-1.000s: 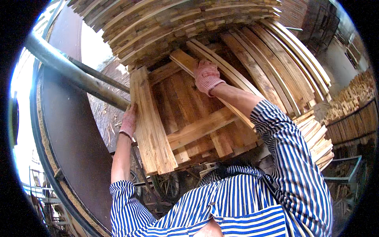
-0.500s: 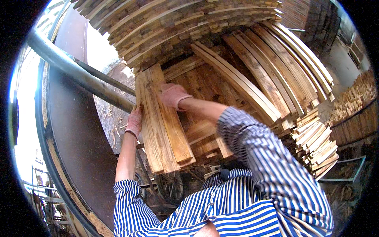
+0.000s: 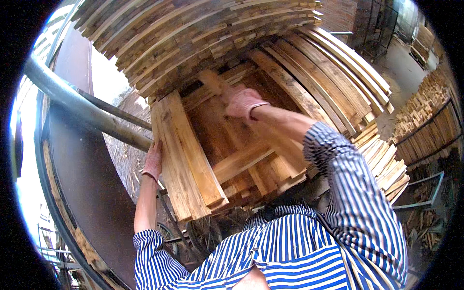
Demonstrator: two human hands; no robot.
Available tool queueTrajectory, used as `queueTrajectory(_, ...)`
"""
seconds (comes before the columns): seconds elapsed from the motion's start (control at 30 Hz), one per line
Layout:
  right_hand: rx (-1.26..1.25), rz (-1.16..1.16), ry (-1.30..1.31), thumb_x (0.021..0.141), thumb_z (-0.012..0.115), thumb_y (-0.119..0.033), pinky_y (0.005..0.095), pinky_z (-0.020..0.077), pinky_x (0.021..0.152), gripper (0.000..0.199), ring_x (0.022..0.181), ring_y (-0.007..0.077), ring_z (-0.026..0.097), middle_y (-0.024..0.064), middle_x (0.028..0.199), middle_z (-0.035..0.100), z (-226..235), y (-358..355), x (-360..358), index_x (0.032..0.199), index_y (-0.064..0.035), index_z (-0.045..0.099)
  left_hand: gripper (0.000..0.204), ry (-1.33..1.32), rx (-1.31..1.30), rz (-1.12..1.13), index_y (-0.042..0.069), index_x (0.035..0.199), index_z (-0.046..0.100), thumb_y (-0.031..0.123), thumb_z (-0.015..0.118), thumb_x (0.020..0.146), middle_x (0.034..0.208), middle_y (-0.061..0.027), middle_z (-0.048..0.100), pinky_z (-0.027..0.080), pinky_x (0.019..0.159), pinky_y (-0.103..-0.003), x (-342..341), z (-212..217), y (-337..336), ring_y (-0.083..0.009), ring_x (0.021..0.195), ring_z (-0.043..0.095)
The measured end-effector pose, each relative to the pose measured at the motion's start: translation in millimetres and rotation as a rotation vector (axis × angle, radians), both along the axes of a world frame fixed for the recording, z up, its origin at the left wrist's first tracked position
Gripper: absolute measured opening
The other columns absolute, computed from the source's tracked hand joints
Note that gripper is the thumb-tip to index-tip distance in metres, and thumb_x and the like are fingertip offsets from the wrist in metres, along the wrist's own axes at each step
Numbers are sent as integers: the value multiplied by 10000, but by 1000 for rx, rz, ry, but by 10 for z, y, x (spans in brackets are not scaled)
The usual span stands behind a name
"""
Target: The person picks up wooden planks from a large pile and stacks them onto a metal rack. They handle the planks by hand, wearing pink gloves, and arrange them in neat layers on the rack.
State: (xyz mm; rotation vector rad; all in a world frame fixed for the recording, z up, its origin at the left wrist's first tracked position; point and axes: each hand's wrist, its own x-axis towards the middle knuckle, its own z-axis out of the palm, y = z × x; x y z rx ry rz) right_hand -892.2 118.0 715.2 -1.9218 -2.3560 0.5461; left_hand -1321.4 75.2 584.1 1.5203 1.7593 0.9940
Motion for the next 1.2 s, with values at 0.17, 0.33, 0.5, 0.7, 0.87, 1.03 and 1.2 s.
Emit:
queueTrajectory(0.17,76,220,243,965,396,-495,503,501,976,746,1134,432,649,334,1353,548,-520,217,-791,1516,2,326,488,-538,-172,3,134,1410,511,411,568,1012,1222,-99,648,523,915,-413,318,286,97,-237,1134,618)
queueTrajectory(0.33,-18,84,375,955,511,-484,547,392,1072,834,1258,418,561,330,1371,533,-536,47,-466,1567,-4,207,564,-440,-220,25,119,1442,478,469,553,1006,1284,-123,628,531,921,-406,327,313,-38,-250,1138,621)
queueTrajectory(0.5,512,-344,-571,935,588,-247,621,421,932,694,1257,395,504,214,1400,484,-580,210,1026,1561,-195,291,622,-373,-190,98,52,1442,457,491,531,1007,1302,-146,613,533,931,-410,515,480,-233,-258,1156,617)
queueTrajectory(0.7,307,-519,-355,1007,498,-287,491,553,780,360,1074,309,653,136,1142,672,-491,357,1487,1340,-183,587,632,-428,-192,-10,68,1443,465,501,564,994,1307,-131,606,510,952,-406,537,445,-22,-266,1159,600)
queueTrajectory(0.87,294,-318,-92,894,650,-416,503,555,847,515,1145,353,621,157,1225,635,-193,-182,851,1339,-168,580,701,-403,-157,58,51,1499,410,495,586,985,1398,-155,551,467,1020,-391,238,334,-142,-263,1251,543)
queueTrajectory(1.03,28,-375,83,768,746,-437,525,526,946,864,1225,467,558,268,1379,511,-289,-255,1215,1512,-164,401,705,-333,-153,17,20,1491,404,480,583,988,1349,-162,588,497,980,-385,419,430,-91,-255,1187,592)
queueTrajectory(1.2,-146,-370,-56,780,691,-326,525,550,907,889,1149,447,631,279,1336,569,-8,-251,617,1568,-207,297,640,-382,-185,102,44,1469,441,432,595,984,1286,-152,625,531,920,-386,268,494,-221,-260,1099,640)
